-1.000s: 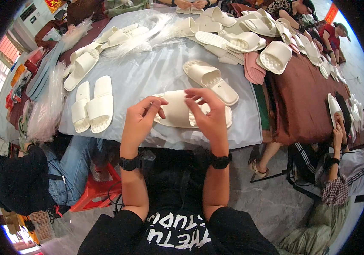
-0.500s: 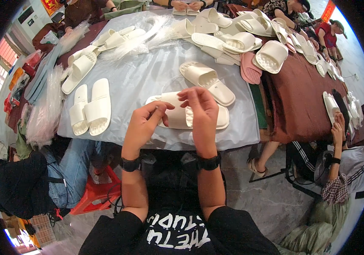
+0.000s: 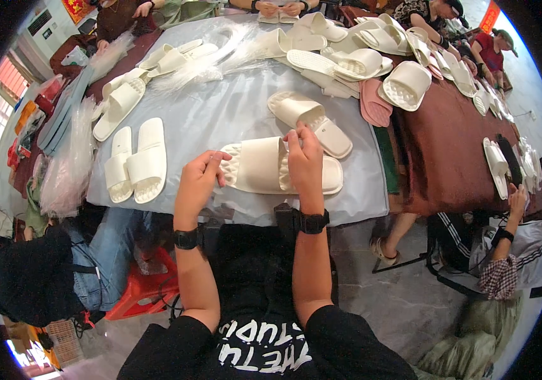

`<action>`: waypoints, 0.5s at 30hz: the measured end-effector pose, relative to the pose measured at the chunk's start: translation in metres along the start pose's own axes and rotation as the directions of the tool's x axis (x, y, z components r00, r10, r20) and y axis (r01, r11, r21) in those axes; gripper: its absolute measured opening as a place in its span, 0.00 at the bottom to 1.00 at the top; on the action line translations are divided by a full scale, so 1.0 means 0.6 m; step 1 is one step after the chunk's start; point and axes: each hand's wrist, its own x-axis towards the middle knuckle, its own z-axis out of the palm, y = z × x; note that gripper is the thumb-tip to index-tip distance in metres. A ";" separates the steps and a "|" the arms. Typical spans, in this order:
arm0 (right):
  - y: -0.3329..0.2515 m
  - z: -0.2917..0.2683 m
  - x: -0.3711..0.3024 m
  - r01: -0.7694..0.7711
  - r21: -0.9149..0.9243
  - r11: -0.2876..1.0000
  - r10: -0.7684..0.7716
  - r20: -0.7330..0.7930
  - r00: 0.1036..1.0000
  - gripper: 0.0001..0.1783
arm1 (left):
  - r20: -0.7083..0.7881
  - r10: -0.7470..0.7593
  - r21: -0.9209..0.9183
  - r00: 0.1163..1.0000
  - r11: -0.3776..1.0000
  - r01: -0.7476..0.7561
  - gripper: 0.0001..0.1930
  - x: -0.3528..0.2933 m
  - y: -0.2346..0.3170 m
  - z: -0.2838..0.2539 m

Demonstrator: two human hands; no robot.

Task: Assembling and inspecting white slippers in a manufacturing setting.

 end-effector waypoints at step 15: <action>-0.054 -0.109 -0.011 -0.114 0.681 0.723 0.223 -0.074 0.972 0.12 | -0.291 0.087 0.048 0.953 0.996 -0.076 0.18 0.010 -0.017 -0.038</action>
